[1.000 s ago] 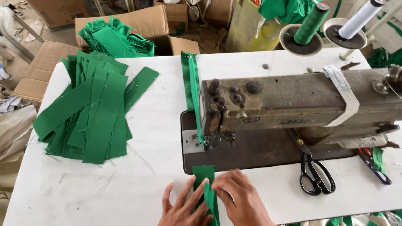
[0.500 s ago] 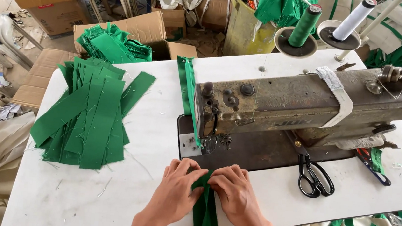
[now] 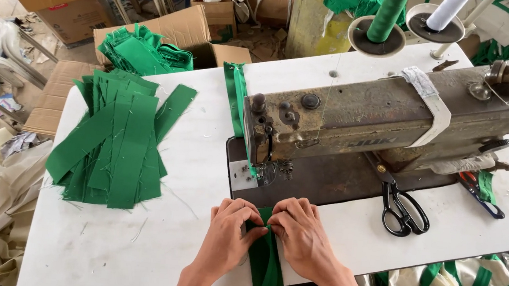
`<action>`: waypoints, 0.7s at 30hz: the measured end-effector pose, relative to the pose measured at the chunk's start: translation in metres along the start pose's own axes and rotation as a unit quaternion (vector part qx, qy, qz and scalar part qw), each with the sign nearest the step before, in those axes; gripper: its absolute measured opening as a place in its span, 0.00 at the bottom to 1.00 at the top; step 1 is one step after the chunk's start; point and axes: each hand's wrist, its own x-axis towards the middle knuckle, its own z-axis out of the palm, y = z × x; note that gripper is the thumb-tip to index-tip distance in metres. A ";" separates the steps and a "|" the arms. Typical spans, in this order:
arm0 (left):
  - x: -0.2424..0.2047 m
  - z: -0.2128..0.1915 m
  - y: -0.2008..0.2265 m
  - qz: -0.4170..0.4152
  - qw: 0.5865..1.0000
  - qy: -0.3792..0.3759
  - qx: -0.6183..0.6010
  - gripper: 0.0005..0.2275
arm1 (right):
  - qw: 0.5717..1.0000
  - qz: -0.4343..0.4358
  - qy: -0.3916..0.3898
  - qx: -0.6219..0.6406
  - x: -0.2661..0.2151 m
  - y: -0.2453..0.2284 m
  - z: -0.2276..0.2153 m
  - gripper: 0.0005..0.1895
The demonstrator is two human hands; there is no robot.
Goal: Folding and sewing green fabric strips using an industrial sewing machine
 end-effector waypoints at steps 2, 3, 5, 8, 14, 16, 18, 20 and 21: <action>0.001 0.003 -0.001 -0.002 1.000 0.020 -0.008 0.06 | 1.000 0.011 -0.014 -0.010 0.002 -0.001 -0.002 0.11; 0.002 0.002 0.000 -0.011 1.000 0.015 -0.005 0.05 | 1.000 0.012 -0.021 -0.011 0.003 -0.001 -0.003 0.10; 0.004 0.002 0.002 -0.023 1.000 0.009 -0.004 0.05 | 0.999 0.014 -0.033 -0.012 0.007 0.001 -0.003 0.10; 0.006 0.001 0.005 -0.046 0.999 0.009 -0.017 0.06 | 0.997 0.034 -0.060 -0.032 0.015 0.003 -0.003 0.13; 0.012 0.008 0.000 -0.070 0.997 0.010 0.007 0.06 | 0.975 0.126 -0.164 -0.083 0.037 -0.007 -0.010 0.11; 0.013 0.013 -0.004 -0.054 0.997 0.027 0.037 0.08 | 0.959 0.139 -0.196 -0.153 0.042 -0.011 -0.011 0.12; 0.015 0.014 -0.003 -0.055 0.997 0.027 0.047 0.08 | 0.955 0.140 -0.190 -0.181 0.046 -0.008 -0.009 0.14; 0.018 0.013 -0.001 -0.057 0.996 0.027 0.058 0.09 | 0.951 0.139 -0.184 -0.208 0.052 -0.007 -0.012 0.17; 0.019 0.012 0.001 -0.059 0.996 0.021 0.070 0.10 | 0.949 0.158 -0.195 -0.190 0.055 -0.008 -0.015 0.18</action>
